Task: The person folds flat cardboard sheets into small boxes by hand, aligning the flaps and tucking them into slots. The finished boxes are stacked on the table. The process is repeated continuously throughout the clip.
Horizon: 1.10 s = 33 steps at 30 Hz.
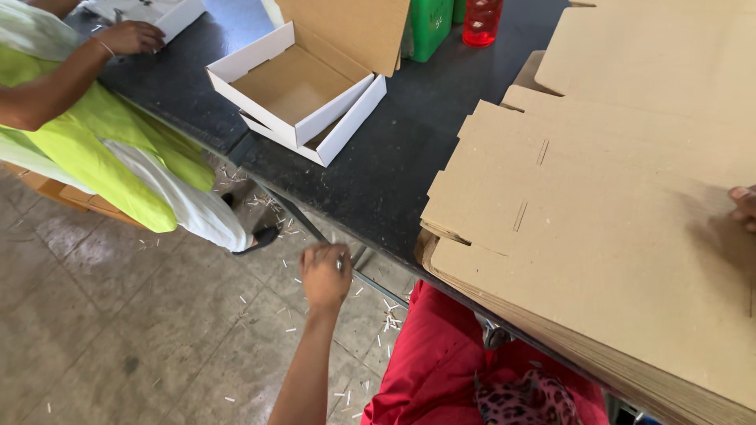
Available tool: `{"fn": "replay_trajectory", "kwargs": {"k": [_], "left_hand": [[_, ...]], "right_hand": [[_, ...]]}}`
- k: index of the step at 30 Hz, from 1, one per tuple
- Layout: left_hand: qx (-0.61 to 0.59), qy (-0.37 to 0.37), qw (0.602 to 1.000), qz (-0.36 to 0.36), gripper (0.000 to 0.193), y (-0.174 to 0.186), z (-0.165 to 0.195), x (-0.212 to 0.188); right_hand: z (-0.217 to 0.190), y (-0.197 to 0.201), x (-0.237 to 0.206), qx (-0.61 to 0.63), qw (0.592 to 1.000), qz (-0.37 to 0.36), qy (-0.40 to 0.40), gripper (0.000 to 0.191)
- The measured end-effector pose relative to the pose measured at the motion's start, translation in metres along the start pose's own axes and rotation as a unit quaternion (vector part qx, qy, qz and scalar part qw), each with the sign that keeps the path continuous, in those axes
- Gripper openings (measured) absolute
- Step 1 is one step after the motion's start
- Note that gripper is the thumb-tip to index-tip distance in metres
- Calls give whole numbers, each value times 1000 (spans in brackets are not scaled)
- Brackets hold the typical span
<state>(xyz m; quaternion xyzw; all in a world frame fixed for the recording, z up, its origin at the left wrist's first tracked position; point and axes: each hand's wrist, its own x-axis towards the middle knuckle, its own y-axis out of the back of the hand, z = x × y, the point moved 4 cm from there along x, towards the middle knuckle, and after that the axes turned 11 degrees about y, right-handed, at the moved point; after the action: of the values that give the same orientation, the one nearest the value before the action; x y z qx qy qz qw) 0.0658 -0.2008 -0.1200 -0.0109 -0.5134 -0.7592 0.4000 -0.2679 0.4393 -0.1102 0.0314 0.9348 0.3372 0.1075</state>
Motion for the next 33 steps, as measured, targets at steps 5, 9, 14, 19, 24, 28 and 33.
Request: {"fn": "replay_trajectory", "kwargs": {"k": [5, 9, 14, 19, 24, 28, 33], "left_hand": [[-52, 46, 993, 95, 17, 28, -21, -22], [-135, 76, 982, 106, 16, 45, 12, -11], [-367, 96, 925, -31, 33, 35, 88, 26], [-429, 146, 840, -298, 54, -26, 164, 43], [-243, -54, 956, -158, 64, -13, 198, 52], [-539, 187, 745, -345, 69, 5, 185, 51], [-717, 271, 576, -284, 49, -4, 201, 35]], "right_hand": [[10, 6, 11, 0, 999, 21, 26, 37], [24, 41, 9, 15, 991, 50, 124, 33], [81, 136, -119, 17, 967, 142, 209, 31], [55, 115, -253, -35, 972, 221, 70, 49], [-44, 77, -281, -67, 947, 271, 158, 63], [-36, 96, -291, 153, 933, 303, 120, 52], [-4, 89, -284, 391, 858, 303, 139, 45]]}}
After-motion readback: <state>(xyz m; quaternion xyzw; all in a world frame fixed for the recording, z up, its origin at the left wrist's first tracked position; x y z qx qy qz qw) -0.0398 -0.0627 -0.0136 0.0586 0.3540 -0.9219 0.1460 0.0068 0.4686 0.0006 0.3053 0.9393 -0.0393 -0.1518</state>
